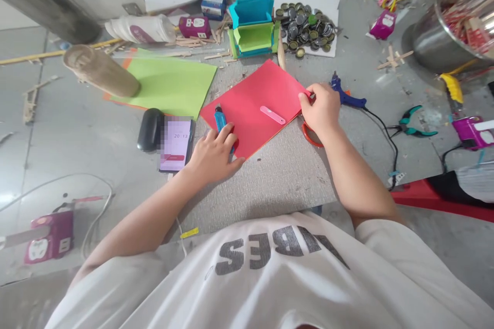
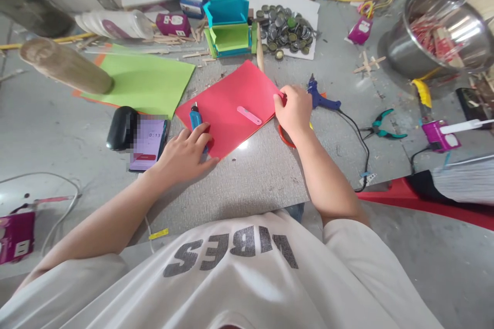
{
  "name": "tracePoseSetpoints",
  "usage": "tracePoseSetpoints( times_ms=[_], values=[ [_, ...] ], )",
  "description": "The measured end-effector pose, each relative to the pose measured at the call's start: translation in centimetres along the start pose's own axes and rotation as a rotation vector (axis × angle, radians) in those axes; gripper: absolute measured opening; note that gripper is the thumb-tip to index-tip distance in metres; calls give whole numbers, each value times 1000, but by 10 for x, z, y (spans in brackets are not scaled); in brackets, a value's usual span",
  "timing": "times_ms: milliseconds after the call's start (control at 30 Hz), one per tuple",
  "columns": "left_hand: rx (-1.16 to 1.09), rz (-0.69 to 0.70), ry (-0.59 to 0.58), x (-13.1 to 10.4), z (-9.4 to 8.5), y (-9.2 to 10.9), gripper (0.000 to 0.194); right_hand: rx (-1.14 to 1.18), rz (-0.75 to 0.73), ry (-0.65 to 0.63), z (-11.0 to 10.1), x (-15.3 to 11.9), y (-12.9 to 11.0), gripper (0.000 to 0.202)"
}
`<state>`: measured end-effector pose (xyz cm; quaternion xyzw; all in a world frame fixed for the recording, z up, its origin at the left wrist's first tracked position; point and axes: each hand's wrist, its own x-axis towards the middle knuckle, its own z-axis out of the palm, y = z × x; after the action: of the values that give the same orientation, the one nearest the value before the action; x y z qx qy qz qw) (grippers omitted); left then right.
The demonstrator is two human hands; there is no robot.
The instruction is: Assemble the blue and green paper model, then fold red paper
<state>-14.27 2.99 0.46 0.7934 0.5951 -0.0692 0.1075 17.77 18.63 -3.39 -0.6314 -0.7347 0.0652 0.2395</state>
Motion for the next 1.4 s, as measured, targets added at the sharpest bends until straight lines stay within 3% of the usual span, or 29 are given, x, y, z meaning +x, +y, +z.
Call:
tracePoseSetpoints(
  times_ms=[167,300,467,533,633,733,800,900,1000,1100,1267,1333,1400],
  values=[
    [-11,-13,32,0,1,-4,45,77,-52,62,4,-8,-7,18],
    [-54,-8,142,-4,-3,-3,47,180,-180,73,10,-14,-17,15],
    [-471,76,382,-2,-19,6,31,288,-268,44,15,-19,-27,19],
    [-686,49,376,15,-29,16,22,332,-299,31,16,-20,-27,23],
    [-1011,-189,266,62,-45,39,4,378,-331,6,18,-20,-26,27],
    [-1298,-389,168,114,-53,60,24,410,-348,-9,17,-20,-22,27],
    [-1219,-430,240,138,-54,69,33,422,-383,-20,16,-20,-21,27],
    [-1058,-410,305,151,-53,72,41,420,-458,-66,14,-20,-20,28],
    [-1071,-401,267,149,-52,69,56,421,-468,-86,14,-21,-21,27],
    [-1130,-383,272,147,-50,69,55,428,-425,-54,16,-22,-22,12],
    [-1213,-343,275,148,-49,70,54,389,-345,-41,17,-24,-21,42],
    [-1208,-301,281,148,-48,69,54,363,-292,-59,16,-23,-21,44],
    [-1062,-183,275,147,-46,65,49,317,-231,-99,14,-21,-20,37]
  ],
)
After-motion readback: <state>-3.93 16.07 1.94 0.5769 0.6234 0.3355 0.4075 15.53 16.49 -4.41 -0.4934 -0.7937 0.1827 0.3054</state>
